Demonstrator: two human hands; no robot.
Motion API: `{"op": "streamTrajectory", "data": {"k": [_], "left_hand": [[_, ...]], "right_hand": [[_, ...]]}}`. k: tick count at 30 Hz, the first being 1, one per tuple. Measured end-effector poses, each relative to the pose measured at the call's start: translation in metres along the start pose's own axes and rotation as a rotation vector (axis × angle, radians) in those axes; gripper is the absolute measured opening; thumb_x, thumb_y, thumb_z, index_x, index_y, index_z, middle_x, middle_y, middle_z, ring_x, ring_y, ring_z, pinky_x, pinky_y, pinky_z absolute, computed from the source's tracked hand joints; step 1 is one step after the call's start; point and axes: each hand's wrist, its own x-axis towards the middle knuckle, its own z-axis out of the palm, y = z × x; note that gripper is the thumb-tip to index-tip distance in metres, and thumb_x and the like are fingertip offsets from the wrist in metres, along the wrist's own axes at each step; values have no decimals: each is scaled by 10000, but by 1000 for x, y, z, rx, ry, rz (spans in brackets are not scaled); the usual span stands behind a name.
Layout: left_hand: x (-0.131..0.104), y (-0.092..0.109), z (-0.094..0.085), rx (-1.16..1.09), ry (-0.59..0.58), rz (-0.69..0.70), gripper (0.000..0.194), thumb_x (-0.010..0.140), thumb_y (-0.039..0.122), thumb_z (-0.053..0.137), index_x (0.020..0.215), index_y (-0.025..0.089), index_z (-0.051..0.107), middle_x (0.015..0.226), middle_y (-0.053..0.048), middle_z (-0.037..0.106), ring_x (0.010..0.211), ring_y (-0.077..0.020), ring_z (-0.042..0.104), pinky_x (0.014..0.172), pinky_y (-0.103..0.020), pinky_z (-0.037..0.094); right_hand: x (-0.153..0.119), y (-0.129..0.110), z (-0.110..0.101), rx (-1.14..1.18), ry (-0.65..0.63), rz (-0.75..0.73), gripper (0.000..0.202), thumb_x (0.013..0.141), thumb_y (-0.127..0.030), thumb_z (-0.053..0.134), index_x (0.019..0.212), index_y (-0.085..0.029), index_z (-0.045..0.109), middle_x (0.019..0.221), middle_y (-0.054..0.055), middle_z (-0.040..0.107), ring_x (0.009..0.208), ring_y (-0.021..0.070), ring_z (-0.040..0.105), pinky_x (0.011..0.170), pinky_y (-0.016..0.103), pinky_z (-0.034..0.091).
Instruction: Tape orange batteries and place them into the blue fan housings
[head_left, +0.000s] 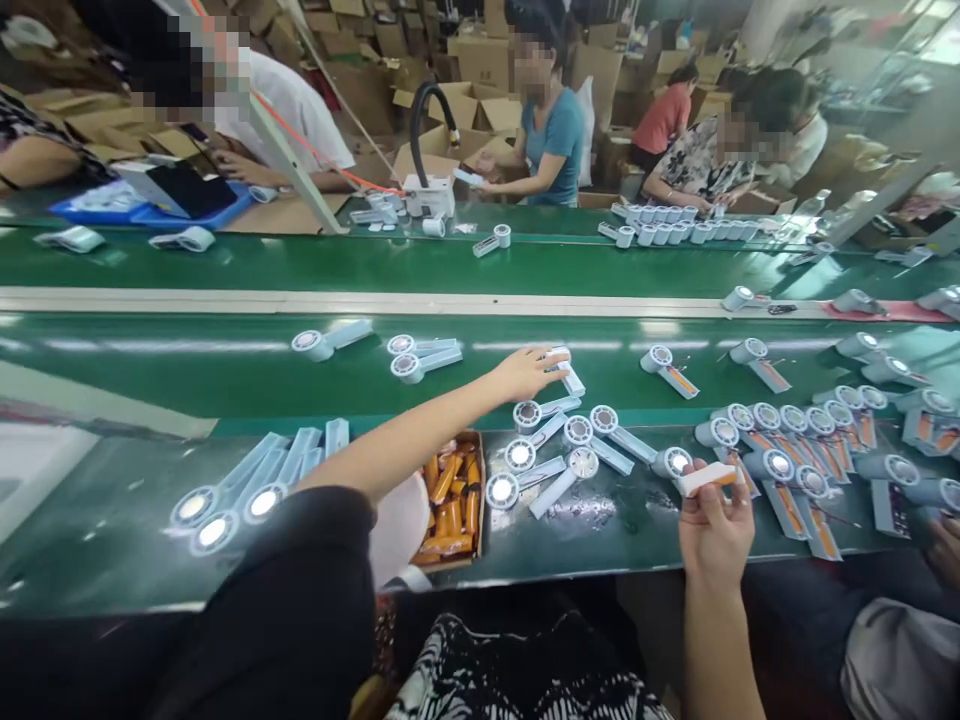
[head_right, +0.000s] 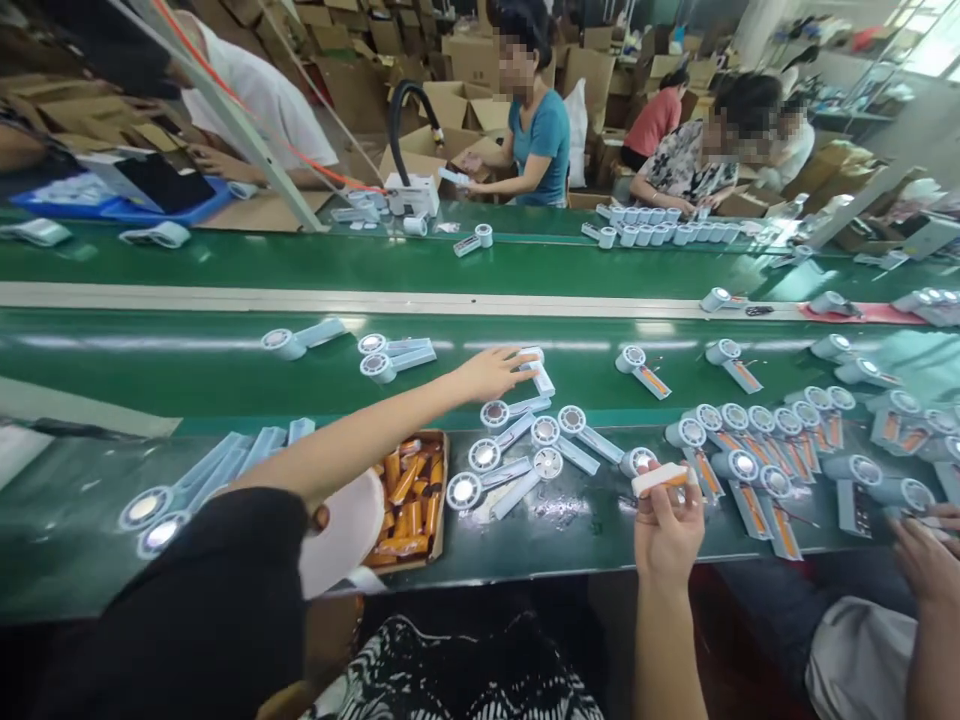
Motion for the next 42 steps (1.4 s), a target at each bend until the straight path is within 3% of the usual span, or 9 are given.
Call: {"op": "streamTrajectory", "data": {"k": [4, 8, 11, 15, 18, 23, 28, 32, 42], "left_hand": [[77, -21, 18, 9, -43, 29, 531, 920, 285, 662, 1445, 297, 581, 1653, -78, 447, 1445, -280, 457, 1137, -368, 406], [90, -30, 30, 11, -20, 15, 488, 963, 282, 562, 1451, 279, 552, 1542, -103, 535, 1301, -257, 573, 1013, -334, 485], [85, -42, 32, 3, -41, -25, 476, 917, 315, 623, 1389, 258, 590, 1443, -104, 598, 1158, -260, 647, 924, -335, 514], [69, -60, 34, 0, -129, -81, 309, 844, 332, 730, 1129, 214, 719, 1207, -111, 695, 1006, -272, 687, 851, -345, 517], [55, -63, 38, -12, -148, -83, 257, 893, 303, 696, 1144, 250, 722, 1159, -94, 708, 1040, -261, 679, 867, -337, 504], [47, -44, 51, -33, -145, -95, 199, 947, 266, 658, 1127, 236, 736, 1290, -129, 668, 1205, -302, 608, 936, -406, 517], [72, -23, 57, -53, -197, -219, 314, 986, 375, 684, 1225, 172, 672, 1290, -100, 654, 1208, -276, 617, 1019, -512, 542], [84, -12, 55, -66, -188, -295, 354, 990, 386, 692, 1273, 176, 657, 1332, -109, 653, 1243, -288, 621, 1052, -547, 537], [89, -7, 36, -153, -214, -313, 363, 993, 382, 693, 1285, 170, 655, 1336, -112, 655, 1218, -275, 643, 1034, -522, 562]], "right_hand": [[-1, -14, -26, -8, 112, -75, 506, 672, -262, 953, 1126, -265, 729, 1013, 70, 813, 902, 243, 813, 765, 325, 684], [1, -16, -52, -57, 194, -68, 508, 676, -259, 945, 1139, -277, 736, 970, 56, 815, 889, 258, 816, 782, 367, 695], [9, -12, -48, -84, 176, -20, 540, 658, -285, 961, 1146, -259, 730, 977, 74, 817, 882, 270, 816, 815, 401, 692], [27, -6, -3, -102, -22, 56, 597, 650, -312, 979, 1179, -238, 713, 1008, 107, 823, 897, 304, 816, 821, 466, 687], [41, 0, 48, -125, -263, 116, 613, 665, -292, 979, 1210, -234, 704, 1040, 118, 827, 938, 309, 812, 807, 456, 690], [68, 22, 130, -226, -631, 113, 599, 721, -362, 930, 1252, -218, 695, 1099, 99, 825, 1003, 289, 802, 916, 487, 666], [108, 62, 186, -567, -887, -106, 466, 852, -367, 756, 1280, -206, 668, 1111, 69, 822, 1030, 232, 791, 977, 441, 630], [132, 83, 204, -855, -989, -248, 372, 869, -248, 689, 1237, -206, 652, 1021, 50, 825, 925, 207, 794, 900, 360, 621], [153, 82, 192, -1399, -1173, -465, 92, 937, -223, 633, 1022, -224, 668, 952, 87, 800, 887, 264, 747, 761, 294, 488]]}}
